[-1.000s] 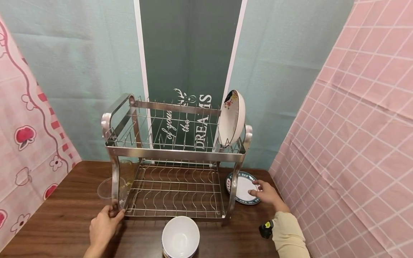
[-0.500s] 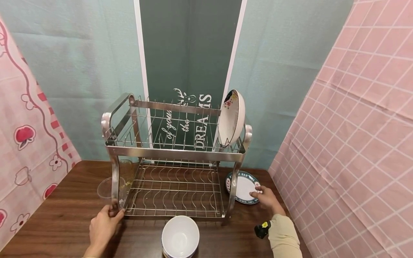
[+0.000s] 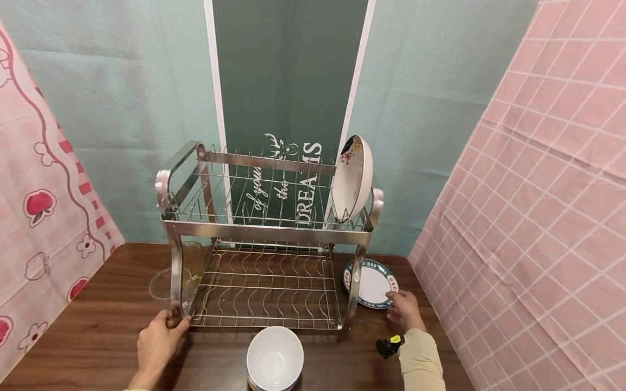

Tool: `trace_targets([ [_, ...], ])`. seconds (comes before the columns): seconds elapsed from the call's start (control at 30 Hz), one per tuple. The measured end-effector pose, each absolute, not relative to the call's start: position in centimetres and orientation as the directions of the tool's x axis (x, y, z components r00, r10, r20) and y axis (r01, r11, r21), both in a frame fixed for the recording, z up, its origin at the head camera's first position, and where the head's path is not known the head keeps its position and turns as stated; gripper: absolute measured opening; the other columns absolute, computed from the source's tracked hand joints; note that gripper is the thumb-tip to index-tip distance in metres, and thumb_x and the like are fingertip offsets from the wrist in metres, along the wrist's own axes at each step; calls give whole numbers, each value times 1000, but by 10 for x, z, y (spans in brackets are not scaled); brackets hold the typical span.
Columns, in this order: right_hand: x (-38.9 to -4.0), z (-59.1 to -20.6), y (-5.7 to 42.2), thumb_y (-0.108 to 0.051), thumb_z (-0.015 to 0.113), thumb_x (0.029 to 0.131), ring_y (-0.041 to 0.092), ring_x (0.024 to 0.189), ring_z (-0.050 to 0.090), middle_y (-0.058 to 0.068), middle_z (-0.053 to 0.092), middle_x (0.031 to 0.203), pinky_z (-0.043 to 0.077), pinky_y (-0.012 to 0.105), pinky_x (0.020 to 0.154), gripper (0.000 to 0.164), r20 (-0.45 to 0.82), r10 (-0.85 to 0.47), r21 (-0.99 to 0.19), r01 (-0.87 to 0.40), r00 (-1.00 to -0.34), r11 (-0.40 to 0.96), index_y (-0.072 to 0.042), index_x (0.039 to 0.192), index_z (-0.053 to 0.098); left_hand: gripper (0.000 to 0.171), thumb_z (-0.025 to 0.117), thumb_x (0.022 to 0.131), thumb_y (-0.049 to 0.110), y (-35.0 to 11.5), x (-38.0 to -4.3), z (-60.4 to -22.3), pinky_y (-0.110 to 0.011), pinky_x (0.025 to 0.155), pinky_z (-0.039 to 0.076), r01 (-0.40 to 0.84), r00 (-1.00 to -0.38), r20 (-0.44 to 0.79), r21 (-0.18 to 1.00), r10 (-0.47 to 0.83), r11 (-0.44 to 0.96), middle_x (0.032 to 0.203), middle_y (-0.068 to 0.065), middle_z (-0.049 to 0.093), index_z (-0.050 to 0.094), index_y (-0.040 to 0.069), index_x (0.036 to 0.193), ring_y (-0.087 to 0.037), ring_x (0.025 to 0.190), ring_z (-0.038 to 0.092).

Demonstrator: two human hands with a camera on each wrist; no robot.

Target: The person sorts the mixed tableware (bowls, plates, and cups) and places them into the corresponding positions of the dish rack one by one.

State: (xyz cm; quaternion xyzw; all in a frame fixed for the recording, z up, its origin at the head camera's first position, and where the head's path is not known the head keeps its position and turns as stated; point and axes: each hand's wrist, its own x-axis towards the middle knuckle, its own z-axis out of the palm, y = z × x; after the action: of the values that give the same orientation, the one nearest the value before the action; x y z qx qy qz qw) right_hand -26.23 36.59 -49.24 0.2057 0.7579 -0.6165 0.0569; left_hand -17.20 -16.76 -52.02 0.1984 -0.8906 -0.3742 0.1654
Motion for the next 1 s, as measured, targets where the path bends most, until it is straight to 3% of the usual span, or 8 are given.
trace_targets([
  [0.17, -259, -496, 361, -13, 48, 93, 24, 75, 57, 32, 32, 114, 53, 34, 68, 65, -395, 310, -907, 420, -865, 17, 15, 139, 12, 32, 71, 77, 29, -167, -172, -519, -58, 60, 40, -229, -865, 149, 732, -479, 642, 88, -25, 64, 59, 5, 94, -55, 81, 54],
  [0.43, -256, -508, 354, -11, 50, 90, 25, 71, 59, 31, 37, 107, 52, 38, 71, 63, -431, 347, -901, 421, -833, -107, 18, 133, 14, 31, 72, 76, 28, -167, -171, -520, -59, 60, 40, -218, -860, 168, 733, -482, 644, 87, -27, 63, 59, 5, 92, -56, 81, 54],
  [0.67, -258, -513, 348, -2, 45, 85, 24, 72, 60, 26, 43, 99, 50, 41, 77, 66, -449, 338, -891, 389, -827, -233, 17, 134, 4, 32, 72, 76, 28, -168, -172, -521, -59, 59, 40, -216, -859, 172, 731, -481, 647, 87, -29, 62, 59, 4, 92, -56, 80, 54],
  [0.87, -257, -516, 341, -2, 44, 87, 23, 73, 60, 24, 39, 100, 50, 40, 78, 41, -440, 332, -889, 355, -834, -288, 16, 117, 23, 31, 72, 75, 27, -168, -171, -521, -59, 59, 40, -220, -852, 179, 731, -493, 645, 86, -28, 63, 59, 5, 92, -56, 79, 54],
  [1.0, -254, -518, 341, -1, 43, 86, 20, 71, 61, 19, 50, 87, 51, 36, 73, 22, -442, 323, -885, 348, -837, -308, 11, 102, 33, 32, 72, 76, 28, -168, -171, -521, -59, 58, 40, -217, -858, 173, 730, -484, 648, 87, -30, 62, 58, 4, 92, -56, 78, 54],
])
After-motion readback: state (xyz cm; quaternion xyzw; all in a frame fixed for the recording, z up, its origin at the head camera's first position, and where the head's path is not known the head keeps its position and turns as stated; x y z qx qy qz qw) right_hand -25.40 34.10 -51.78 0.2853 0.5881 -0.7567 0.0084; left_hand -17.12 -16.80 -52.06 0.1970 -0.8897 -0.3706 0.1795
